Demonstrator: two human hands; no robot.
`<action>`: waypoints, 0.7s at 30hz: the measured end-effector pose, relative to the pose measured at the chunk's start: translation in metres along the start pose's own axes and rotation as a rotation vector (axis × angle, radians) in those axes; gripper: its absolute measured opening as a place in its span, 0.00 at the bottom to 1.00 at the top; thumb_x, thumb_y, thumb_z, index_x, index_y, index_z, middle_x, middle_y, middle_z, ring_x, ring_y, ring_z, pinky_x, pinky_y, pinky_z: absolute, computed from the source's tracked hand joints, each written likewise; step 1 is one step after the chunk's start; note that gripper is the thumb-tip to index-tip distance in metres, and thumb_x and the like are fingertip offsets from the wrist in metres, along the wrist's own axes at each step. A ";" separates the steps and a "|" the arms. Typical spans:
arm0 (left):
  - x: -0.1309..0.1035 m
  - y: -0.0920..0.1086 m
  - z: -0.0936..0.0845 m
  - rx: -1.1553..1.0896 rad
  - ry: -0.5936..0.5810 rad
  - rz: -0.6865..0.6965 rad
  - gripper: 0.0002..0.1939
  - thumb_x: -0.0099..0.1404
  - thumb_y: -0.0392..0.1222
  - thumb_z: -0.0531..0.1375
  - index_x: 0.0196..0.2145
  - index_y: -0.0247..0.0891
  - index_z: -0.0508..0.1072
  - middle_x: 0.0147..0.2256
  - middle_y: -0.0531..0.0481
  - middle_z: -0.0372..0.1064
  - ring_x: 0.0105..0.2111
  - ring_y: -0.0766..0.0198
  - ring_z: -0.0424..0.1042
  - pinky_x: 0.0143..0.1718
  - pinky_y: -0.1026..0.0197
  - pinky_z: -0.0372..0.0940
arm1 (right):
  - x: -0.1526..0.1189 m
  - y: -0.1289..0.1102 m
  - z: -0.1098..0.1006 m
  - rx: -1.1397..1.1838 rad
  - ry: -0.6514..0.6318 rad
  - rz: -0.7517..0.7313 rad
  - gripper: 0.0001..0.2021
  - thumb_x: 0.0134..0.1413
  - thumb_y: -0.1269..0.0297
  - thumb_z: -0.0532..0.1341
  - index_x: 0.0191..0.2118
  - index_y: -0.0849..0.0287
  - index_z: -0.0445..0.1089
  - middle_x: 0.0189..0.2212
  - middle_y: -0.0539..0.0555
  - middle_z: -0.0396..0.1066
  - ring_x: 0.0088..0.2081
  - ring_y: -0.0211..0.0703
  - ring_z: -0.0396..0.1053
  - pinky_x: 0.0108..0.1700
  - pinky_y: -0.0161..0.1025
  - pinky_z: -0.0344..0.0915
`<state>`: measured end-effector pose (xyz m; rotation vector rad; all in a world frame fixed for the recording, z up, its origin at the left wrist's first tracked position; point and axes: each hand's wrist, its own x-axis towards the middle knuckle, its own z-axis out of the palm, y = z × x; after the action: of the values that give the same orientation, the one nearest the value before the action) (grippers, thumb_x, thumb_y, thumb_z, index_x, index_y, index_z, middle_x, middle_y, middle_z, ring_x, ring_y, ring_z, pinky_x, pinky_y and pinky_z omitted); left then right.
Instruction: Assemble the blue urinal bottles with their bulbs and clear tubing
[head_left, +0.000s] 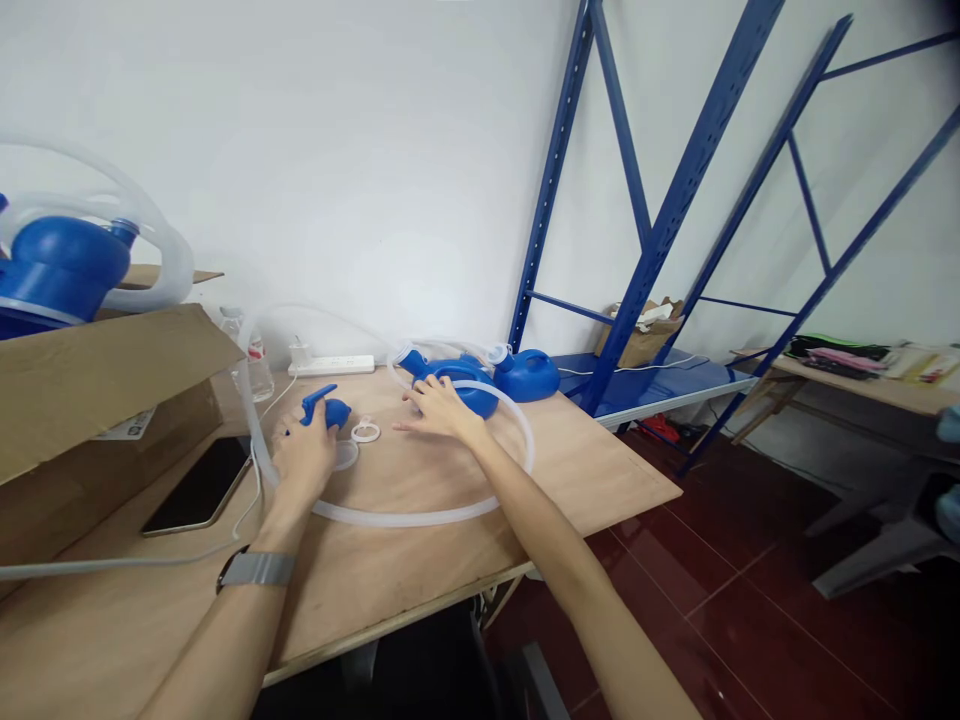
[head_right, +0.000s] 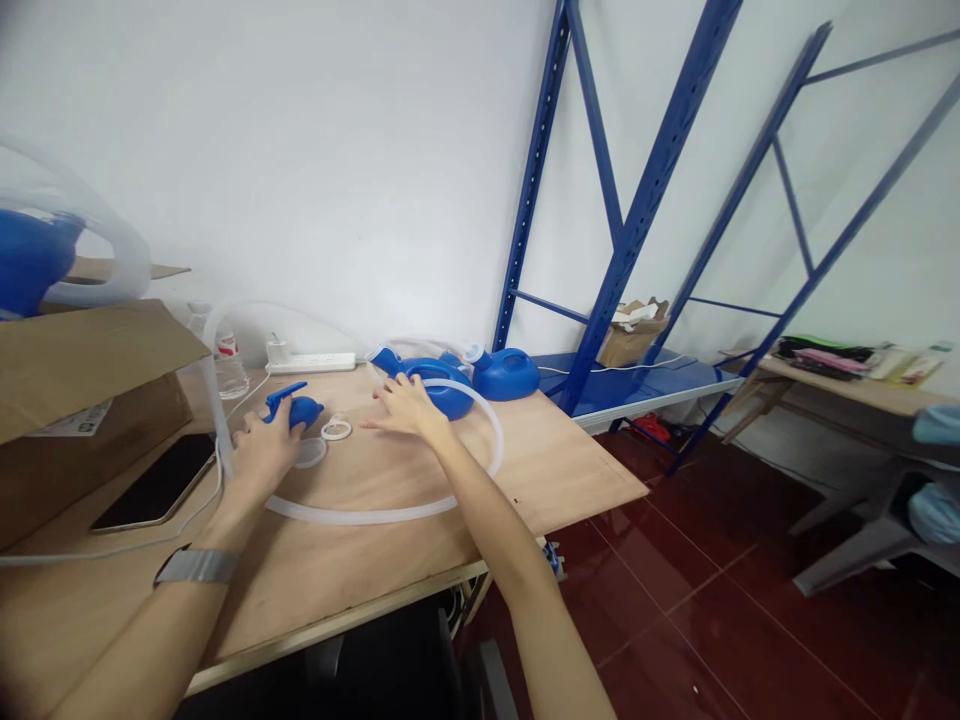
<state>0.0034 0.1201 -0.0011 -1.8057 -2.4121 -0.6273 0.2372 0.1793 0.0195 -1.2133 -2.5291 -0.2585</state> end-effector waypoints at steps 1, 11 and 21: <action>0.002 -0.002 0.006 0.004 0.001 0.001 0.29 0.76 0.48 0.48 0.71 0.40 0.62 0.58 0.23 0.62 0.55 0.28 0.69 0.51 0.36 0.67 | 0.000 0.002 0.007 0.049 0.032 0.041 0.25 0.69 0.43 0.60 0.57 0.59 0.74 0.55 0.64 0.73 0.58 0.59 0.66 0.62 0.57 0.60; -0.022 0.017 0.011 0.006 0.150 0.039 0.28 0.72 0.48 0.57 0.66 0.35 0.69 0.71 0.19 0.45 0.70 0.15 0.45 0.56 0.22 0.60 | 0.067 0.040 0.000 0.116 0.219 0.448 0.27 0.70 0.68 0.54 0.71 0.67 0.58 0.67 0.69 0.65 0.67 0.57 0.61 0.68 0.51 0.58; -0.151 0.023 -0.098 -1.014 -0.134 0.401 0.20 0.73 0.58 0.56 0.56 0.54 0.79 0.55 0.49 0.76 0.61 0.41 0.70 0.57 0.39 0.72 | 0.070 0.056 0.009 0.093 0.130 0.330 0.20 0.75 0.67 0.47 0.64 0.57 0.66 0.59 0.60 0.75 0.59 0.52 0.72 0.60 0.46 0.67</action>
<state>0.0534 -0.0457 0.0514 -2.5893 -1.7570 -1.9396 0.2379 0.2678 0.0378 -1.4973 -2.1646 -0.1338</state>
